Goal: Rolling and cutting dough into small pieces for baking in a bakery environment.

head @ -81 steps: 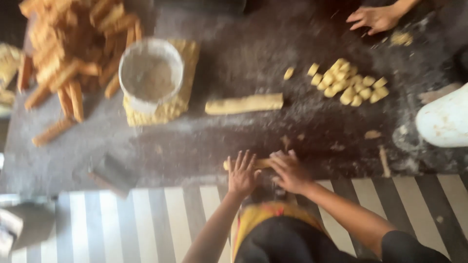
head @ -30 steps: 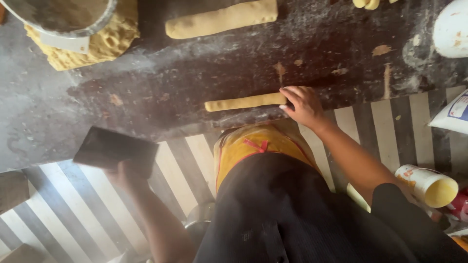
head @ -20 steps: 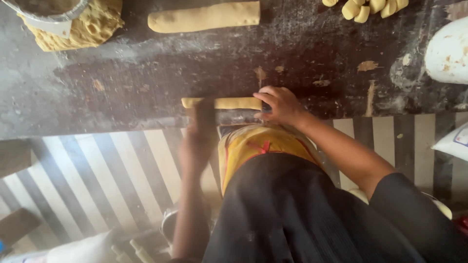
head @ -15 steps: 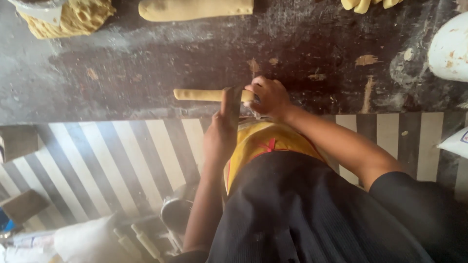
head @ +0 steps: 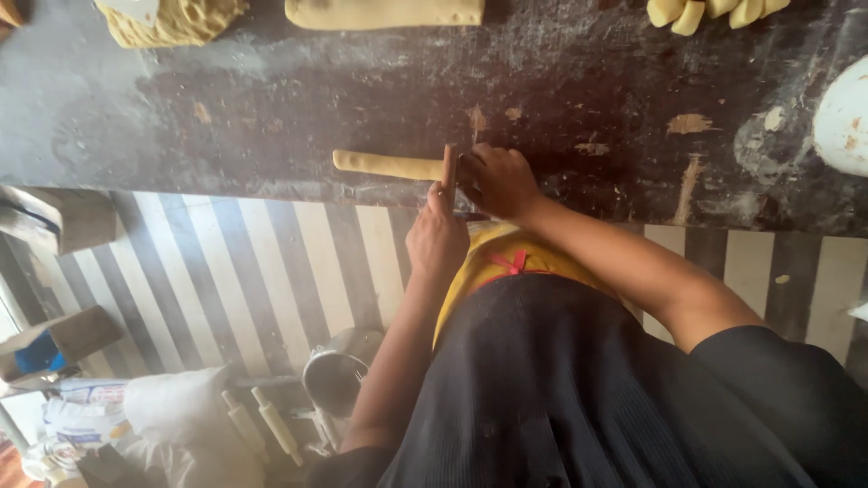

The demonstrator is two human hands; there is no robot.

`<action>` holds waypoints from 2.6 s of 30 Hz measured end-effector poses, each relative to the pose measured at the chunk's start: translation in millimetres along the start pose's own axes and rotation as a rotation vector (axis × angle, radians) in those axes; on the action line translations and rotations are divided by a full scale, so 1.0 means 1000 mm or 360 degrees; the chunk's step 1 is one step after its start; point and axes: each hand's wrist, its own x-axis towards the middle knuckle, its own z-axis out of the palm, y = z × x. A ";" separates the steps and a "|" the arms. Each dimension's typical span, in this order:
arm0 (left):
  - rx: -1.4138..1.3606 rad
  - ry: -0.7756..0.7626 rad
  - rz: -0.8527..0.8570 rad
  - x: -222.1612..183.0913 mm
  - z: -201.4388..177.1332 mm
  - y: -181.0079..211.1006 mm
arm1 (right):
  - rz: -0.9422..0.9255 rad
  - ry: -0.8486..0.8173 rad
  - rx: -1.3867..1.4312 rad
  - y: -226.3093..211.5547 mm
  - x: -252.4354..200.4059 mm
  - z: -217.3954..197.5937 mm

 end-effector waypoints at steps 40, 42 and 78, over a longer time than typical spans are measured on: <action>-0.0150 0.0085 -0.0434 -0.014 -0.024 -0.011 | 0.0670 -0.0780 0.1786 0.029 0.027 -0.018; -0.0049 0.0062 -0.0386 -0.017 -0.030 -0.010 | 0.0795 -0.0705 0.1591 0.010 0.040 -0.029; -0.0171 -0.0040 0.0334 0.053 -0.009 -0.078 | 0.1092 0.1646 0.1576 0.159 -0.014 -0.152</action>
